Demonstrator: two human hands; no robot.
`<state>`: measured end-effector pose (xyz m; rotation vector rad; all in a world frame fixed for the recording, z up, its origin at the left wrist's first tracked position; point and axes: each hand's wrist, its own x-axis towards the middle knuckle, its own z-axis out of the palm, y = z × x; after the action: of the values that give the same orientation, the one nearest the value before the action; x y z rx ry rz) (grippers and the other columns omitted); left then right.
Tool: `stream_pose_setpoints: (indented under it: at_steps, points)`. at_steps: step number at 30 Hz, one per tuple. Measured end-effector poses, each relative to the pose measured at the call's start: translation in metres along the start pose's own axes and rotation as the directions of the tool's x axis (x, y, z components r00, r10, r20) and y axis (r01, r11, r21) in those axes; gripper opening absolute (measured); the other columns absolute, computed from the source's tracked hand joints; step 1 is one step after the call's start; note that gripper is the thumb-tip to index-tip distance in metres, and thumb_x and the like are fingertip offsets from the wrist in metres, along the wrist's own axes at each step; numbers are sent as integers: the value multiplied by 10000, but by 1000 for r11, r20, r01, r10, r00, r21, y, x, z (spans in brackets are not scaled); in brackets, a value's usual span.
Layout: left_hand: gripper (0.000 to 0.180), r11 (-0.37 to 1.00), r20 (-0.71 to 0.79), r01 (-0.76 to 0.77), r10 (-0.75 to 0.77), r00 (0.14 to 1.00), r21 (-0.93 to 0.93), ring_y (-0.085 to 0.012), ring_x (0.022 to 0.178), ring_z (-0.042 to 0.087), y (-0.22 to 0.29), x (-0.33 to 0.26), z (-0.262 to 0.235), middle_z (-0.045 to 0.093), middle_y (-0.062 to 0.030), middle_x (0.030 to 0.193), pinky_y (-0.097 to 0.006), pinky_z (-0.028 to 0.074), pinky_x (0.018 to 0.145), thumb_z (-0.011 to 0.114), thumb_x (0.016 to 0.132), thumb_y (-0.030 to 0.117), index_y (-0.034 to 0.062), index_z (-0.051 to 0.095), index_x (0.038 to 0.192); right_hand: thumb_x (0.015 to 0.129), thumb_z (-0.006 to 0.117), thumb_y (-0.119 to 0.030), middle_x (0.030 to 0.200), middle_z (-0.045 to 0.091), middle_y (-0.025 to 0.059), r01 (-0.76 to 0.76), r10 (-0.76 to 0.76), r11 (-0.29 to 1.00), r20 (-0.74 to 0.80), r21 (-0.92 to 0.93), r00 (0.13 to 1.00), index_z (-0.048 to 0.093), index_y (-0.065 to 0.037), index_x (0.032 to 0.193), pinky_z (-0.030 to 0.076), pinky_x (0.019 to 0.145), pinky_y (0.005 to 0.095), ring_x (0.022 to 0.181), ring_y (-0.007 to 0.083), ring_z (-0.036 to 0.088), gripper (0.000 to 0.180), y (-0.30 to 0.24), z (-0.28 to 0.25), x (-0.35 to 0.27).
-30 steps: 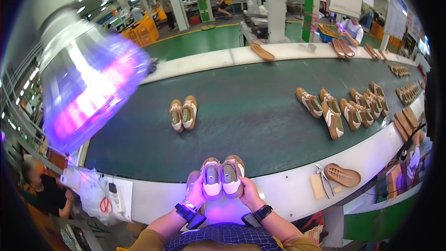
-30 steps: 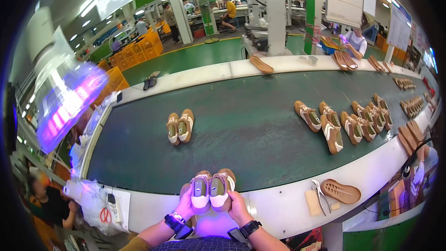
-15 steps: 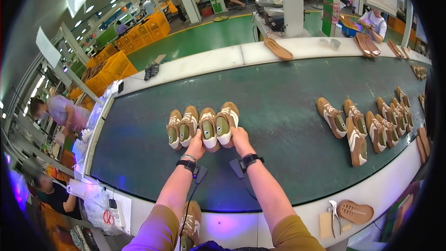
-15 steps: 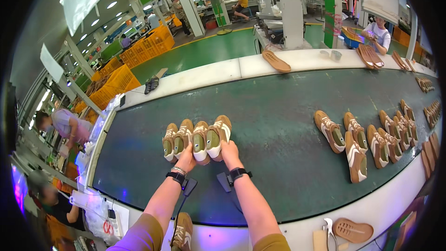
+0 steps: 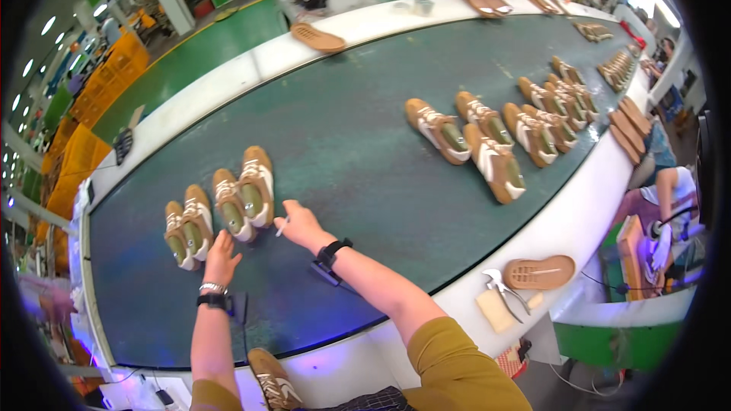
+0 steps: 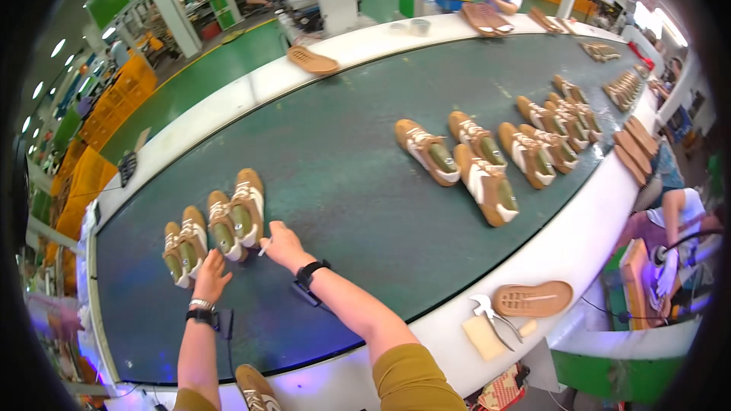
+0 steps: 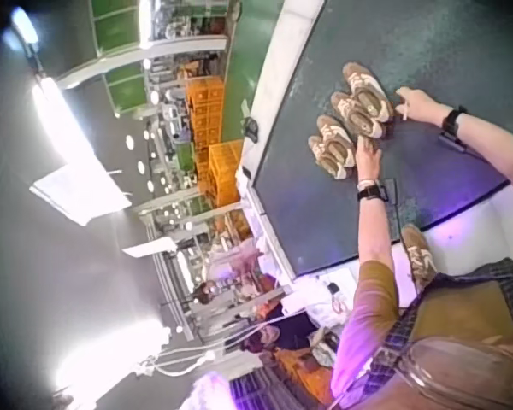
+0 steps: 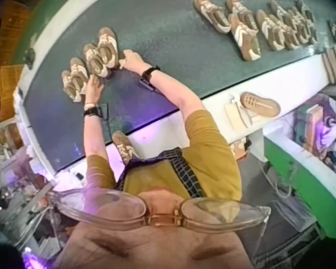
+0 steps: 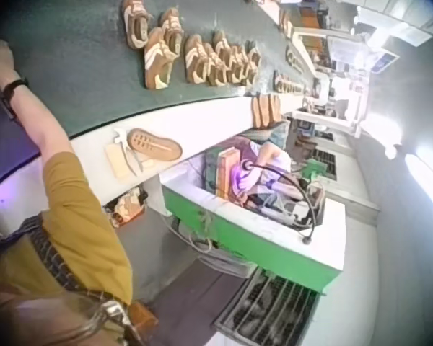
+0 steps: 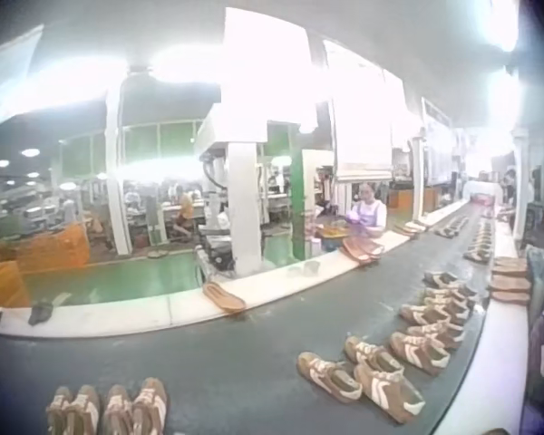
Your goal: The person inspects pairs of brown and white sneakers on a factory assembly line. They pick up shoes, examine the soles and uppers under a purple UV light, and place them back on the conveyor belt. The person also uses a small white tool to clean or adjust the laces of the shoes.
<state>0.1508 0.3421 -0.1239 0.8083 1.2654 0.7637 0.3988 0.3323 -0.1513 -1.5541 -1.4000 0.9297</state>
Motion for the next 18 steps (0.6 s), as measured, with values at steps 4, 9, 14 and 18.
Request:
stream_pose_setpoints:
  at_steps: [4, 9, 14, 18]
  points:
    - [631, 998, 96, 65, -64, 993, -7, -296, 1340, 231, 8, -76, 5, 273, -177, 1437, -486, 248, 1042, 490, 901, 402, 33, 306, 1379, 648, 626, -158, 942, 534, 211, 70, -278, 883, -396, -464, 875, 527, 16, 844, 403, 798, 462, 907, 381, 498, 280, 49, -129, -2]
    - [516, 995, 40, 53, -56, 998, 80, -232, 1100, 480, 11, -190, 27, 509, -114, 1215, -388, 373, 933, 547, 864, 355, 35, 461, 1258, 672, 669, -155, 1027, 518, 237, -222, -226, 780, -594, -585, 772, 501, 34, 953, 397, 870, 452, 995, 396, 491, 378, 110, -293, 14]
    - [443, 941, -281, 104, -10, 960, 322, -205, 1108, 491, -31, -267, 20, 544, -102, 1169, -344, 375, 934, 588, 822, 201, 3, 500, 1209, 736, 652, -247, 1122, 556, 246, -360, 88, 799, -499, -482, 862, 508, -12, 1117, 423, 894, 429, 1062, 387, 529, 471, 132, -346, 30]
    - [568, 795, -433, 186, 105, 895, 577, -244, 1134, 477, -81, -315, 3, 529, -150, 1198, -350, 380, 947, 704, 747, 238, -19, 494, 1209, 600, 738, -243, 1053, 615, 200, -539, 191, 658, -575, -526, 795, 523, -25, 1105, 470, 845, 416, 1004, 340, 592, 590, 131, -343, 38]
